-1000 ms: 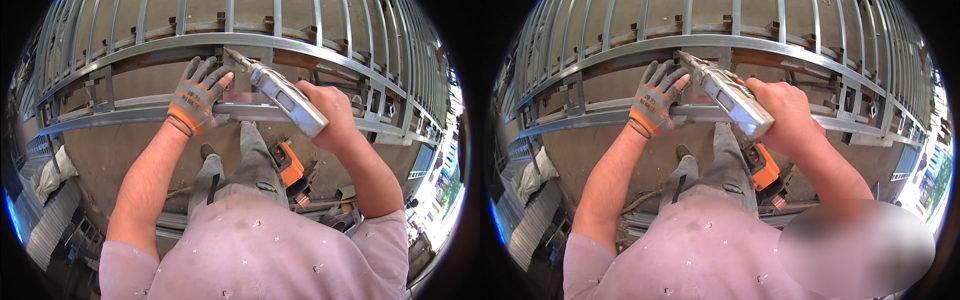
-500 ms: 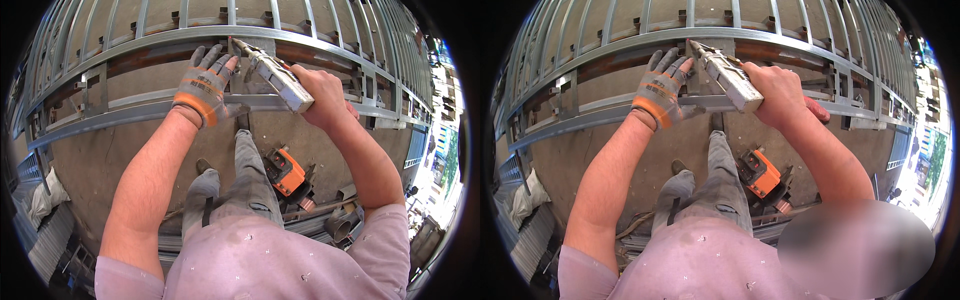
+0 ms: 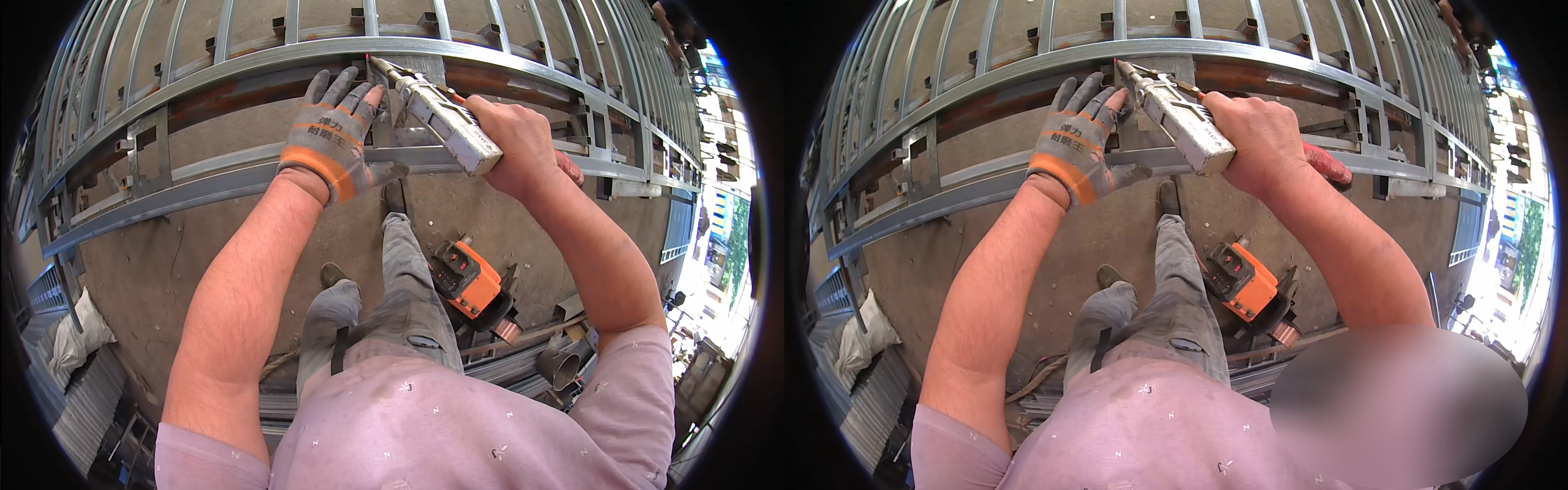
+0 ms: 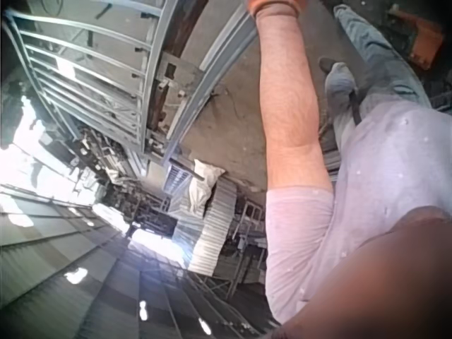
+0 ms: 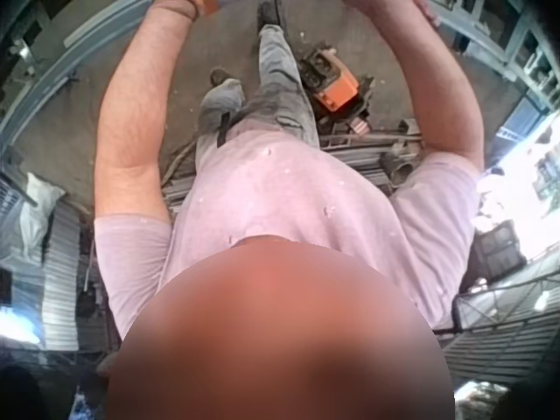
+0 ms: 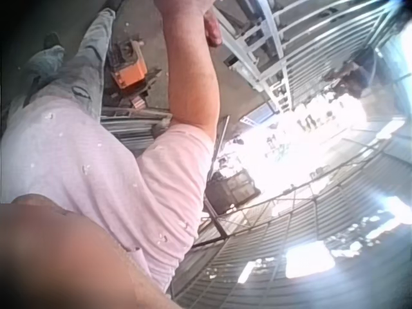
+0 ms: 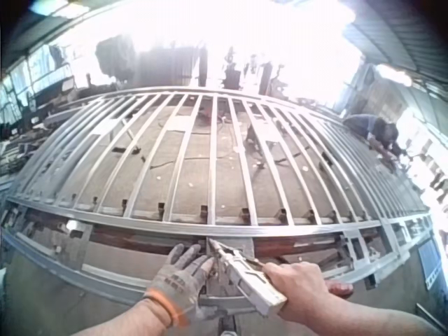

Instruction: The person welds joints on a large metal frame using a handheld welding torch. They move along the frame, applying welds at multiple intersections while wearing gloves. Another person is visible in the background working on a similar frame.

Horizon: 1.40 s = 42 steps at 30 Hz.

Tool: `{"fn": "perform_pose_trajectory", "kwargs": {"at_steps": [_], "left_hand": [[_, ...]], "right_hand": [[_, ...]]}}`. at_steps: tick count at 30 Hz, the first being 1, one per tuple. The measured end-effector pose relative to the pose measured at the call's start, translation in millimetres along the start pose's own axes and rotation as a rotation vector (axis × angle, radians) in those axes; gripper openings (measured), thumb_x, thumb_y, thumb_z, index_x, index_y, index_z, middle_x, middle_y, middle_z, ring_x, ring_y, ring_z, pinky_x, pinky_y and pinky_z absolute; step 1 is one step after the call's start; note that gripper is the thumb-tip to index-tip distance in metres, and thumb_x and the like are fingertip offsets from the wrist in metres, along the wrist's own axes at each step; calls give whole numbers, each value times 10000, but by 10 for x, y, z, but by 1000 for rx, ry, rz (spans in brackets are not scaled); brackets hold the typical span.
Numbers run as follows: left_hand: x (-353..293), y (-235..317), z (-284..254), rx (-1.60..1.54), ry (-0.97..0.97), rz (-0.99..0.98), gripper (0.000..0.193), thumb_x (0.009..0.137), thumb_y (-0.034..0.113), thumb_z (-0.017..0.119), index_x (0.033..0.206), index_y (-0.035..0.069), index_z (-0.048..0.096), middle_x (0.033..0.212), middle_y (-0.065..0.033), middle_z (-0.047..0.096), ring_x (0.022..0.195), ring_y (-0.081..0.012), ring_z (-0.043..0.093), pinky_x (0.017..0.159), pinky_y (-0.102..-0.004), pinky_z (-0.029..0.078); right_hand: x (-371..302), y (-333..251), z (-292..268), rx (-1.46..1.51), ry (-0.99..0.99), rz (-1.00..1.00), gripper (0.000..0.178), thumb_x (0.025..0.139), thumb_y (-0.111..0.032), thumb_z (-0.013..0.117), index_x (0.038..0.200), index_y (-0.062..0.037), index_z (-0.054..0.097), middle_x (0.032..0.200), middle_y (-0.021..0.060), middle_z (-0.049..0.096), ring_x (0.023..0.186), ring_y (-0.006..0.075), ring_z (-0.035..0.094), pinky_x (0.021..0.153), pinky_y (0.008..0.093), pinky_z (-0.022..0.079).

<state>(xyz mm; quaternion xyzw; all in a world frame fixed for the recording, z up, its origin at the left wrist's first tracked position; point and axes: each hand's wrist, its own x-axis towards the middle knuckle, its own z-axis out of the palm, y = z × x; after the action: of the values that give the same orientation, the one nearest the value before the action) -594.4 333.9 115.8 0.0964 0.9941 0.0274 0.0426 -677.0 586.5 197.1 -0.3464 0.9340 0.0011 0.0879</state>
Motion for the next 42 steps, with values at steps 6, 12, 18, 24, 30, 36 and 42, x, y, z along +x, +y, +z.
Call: {"fn": "perform_pose_trajectory", "kwargs": {"at_steps": [6, 12, 18, 24, 30, 36, 42], "left_hand": [[15, -1, 0, 41, -5, 3, 1172, 870, 868, 687, 1720, 104, 425, 1703, -131, 540, 1674, -316, 362, 1418, -528, 139], [22, 41, -9, 93, -49, -23, 1150, 881, 813, 708, 1741, 122, 383, 1724, -103, 512, 1674, -290, 362, 1426, -519, 129], [25, 45, -1, 104, -69, -31, 1108, 880, 731, 739, 1748, 149, 372, 1733, -88, 497, 1665, -275, 378, 1430, -514, 124], [11, 9, 37, 32, -5, -15, 1097, 862, 688, 781, 1732, 144, 393, 1728, -82, 502, 1650, -281, 399, 1427, -519, 136], [-7, 5, 55, -10, 2, -31, 1107, 858, 672, 787, 1741, 151, 370, 1727, -88, 499, 1639, -283, 413, 1425, -526, 151], [-10, 7, 58, 38, 3, -16, 1062, 879, 617, 776, 1742, 152, 367, 1724, -93, 499, 1637, -278, 416, 1426, -525, 148], [-20, -12, 110, 43, 19, -7, 1068, 894, 655, 749, 1750, 156, 350, 1718, -92, 505, 1639, -273, 413, 1427, -527, 138]], "right_hand": [[-9, 9, 33, -54, 60, -45, 317, 853, -291, 811, 1105, -142, 691, 944, 103, 807, 947, 350, 790, 820, 509, 589], [-33, -4, 42, -69, 67, -37, 314, 850, -286, 814, 1104, -146, 695, 935, 96, 811, 948, 328, 796, 883, 477, 557], [-49, -33, 50, -90, 87, -19, 312, 847, -285, 822, 1098, -153, 692, 934, 83, 810, 963, 319, 796, 896, 475, 553], [-59, -11, 62, -87, 104, -18, 296, 845, -292, 831, 1059, -152, 680, 918, 84, 804, 953, 322, 796, 883, 478, 560], [-54, 21, 76, -45, 97, -12, 331, 834, -219, 815, 1133, -129, 705, 974, 123, 794, 976, 387, 775, 848, 530, 588], [-73, 25, 64, -73, 117, -6, 260, 863, -272, 810, 1060, -153, 689, 904, 93, 802, 935, 327, 794, 872, 479, 564], [-80, 35, 45, -90, 110, -4, 269, 858, -263, 818, 1067, -149, 693, 913, 93, 804, 943, 328, 795, 878, 477, 566]]}}
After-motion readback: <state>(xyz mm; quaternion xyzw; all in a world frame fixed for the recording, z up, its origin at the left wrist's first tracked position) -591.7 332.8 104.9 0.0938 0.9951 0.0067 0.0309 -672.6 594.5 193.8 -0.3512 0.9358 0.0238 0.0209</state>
